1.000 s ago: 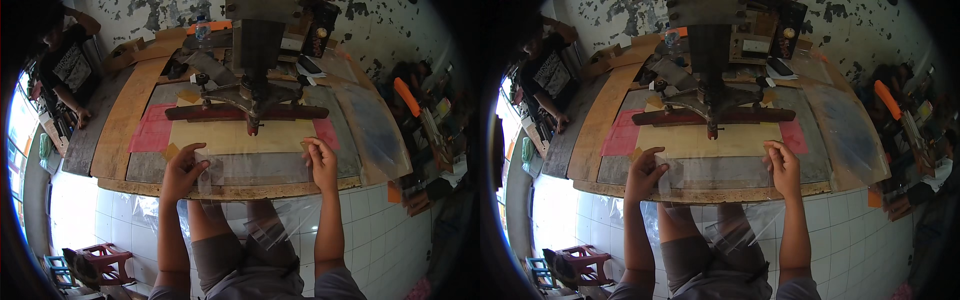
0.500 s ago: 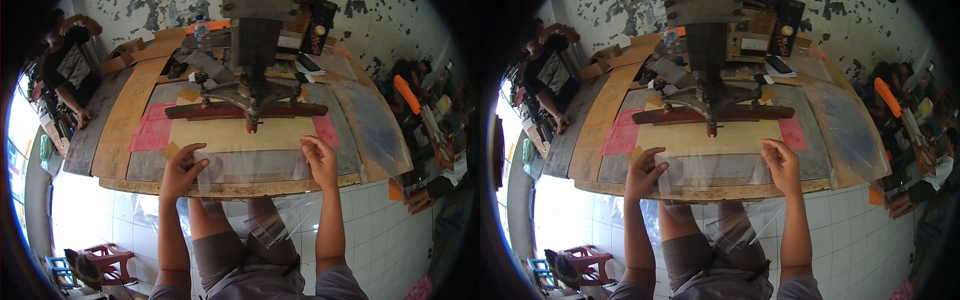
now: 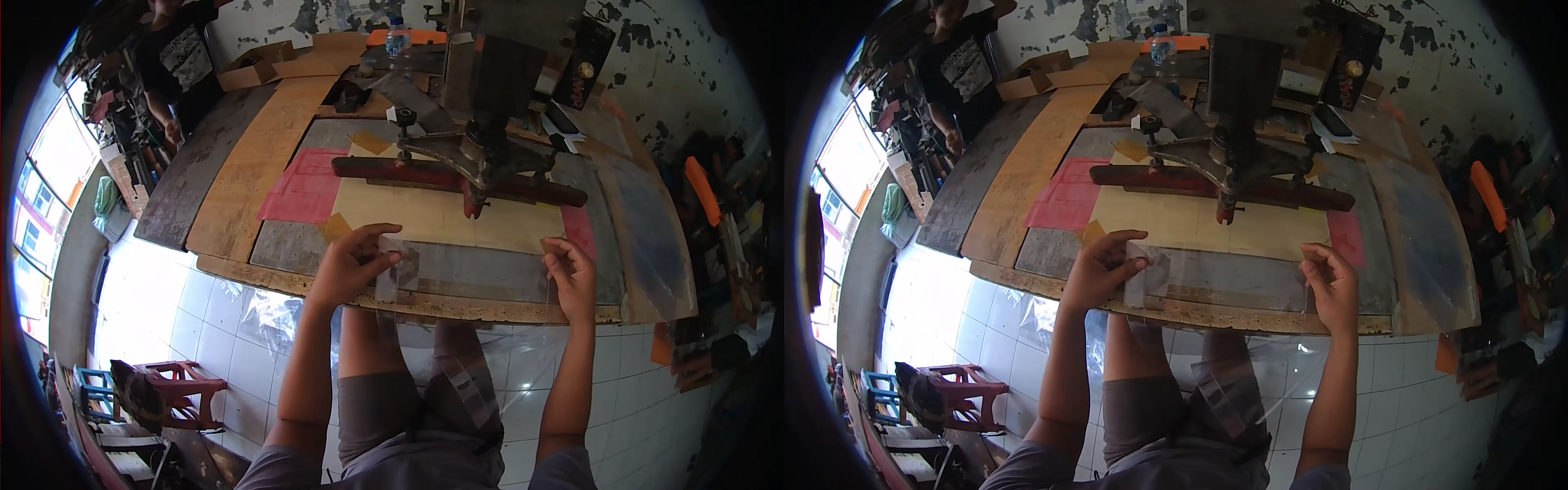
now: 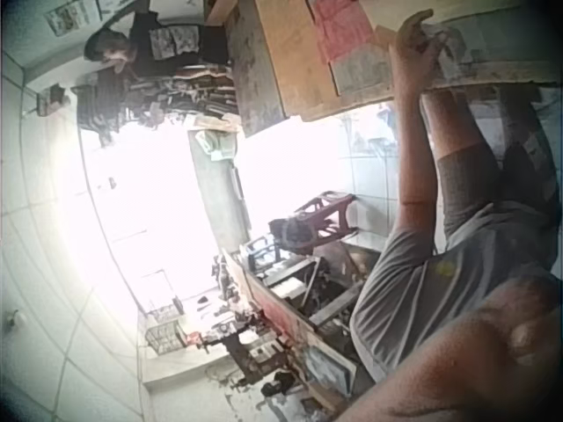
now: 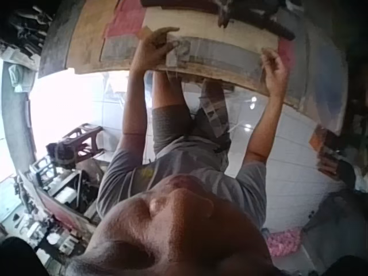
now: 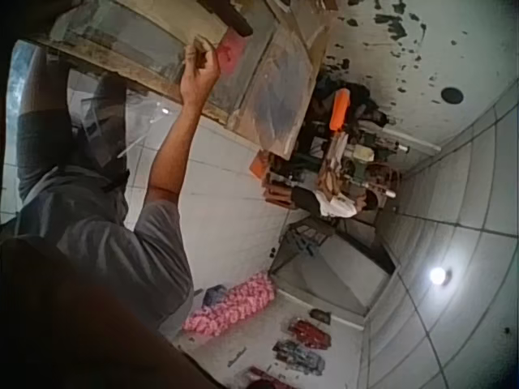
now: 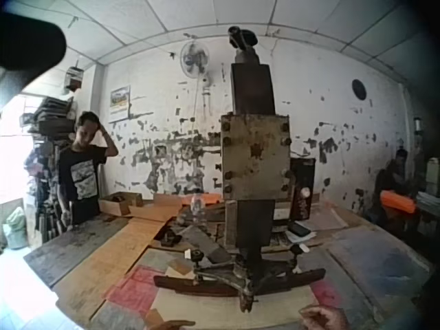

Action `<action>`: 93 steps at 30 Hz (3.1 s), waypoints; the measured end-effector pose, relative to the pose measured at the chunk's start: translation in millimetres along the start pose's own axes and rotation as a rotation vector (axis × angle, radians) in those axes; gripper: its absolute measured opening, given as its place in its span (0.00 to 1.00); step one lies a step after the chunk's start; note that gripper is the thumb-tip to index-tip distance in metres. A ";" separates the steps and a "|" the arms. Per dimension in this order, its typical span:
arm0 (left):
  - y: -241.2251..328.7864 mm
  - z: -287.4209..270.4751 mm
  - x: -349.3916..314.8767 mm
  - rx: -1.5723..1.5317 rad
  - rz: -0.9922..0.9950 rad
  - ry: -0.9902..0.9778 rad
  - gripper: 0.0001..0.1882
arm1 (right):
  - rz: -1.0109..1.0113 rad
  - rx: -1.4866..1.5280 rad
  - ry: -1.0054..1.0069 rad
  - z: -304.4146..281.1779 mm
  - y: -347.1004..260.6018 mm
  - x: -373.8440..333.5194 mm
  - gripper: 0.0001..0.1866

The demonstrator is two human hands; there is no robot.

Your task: The person aligns a clear plastic sheet on a wooden board, secures the corners with pieces of adhesive tape, and pulls down the handle of a manual press to apply pressure to the sheet.

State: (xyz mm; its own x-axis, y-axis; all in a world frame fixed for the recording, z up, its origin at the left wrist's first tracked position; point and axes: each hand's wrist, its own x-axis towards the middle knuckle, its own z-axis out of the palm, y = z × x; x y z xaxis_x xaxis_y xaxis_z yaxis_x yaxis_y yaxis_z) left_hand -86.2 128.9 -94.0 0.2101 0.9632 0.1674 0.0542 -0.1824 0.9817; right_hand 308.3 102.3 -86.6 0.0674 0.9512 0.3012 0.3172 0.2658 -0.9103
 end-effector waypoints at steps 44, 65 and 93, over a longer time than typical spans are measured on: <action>7.1 -2.5 -1.4 0.114 0.002 0.008 0.18 | 0.100 -0.360 -0.553 -43.3 -40.9 42.0 0.09; 4.7 1.8 0.6 -0.010 -0.019 0.039 0.16 | 0.234 -0.188 -0.423 -41.0 -55.0 33.9 0.12; 2.1 -1.4 0.9 -0.020 -0.049 0.045 0.18 | 0.097 0.074 -0.304 -50.6 -55.3 19.2 0.12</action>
State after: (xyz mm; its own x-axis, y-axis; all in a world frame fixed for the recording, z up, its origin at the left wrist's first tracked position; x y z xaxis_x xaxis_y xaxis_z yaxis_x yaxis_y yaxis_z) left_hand -87.2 129.6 -91.7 0.1640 0.9789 0.1221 0.0435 -0.1308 0.9905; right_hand 340.0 98.0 -16.1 -0.1955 0.9729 0.1235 0.2532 0.1717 -0.9521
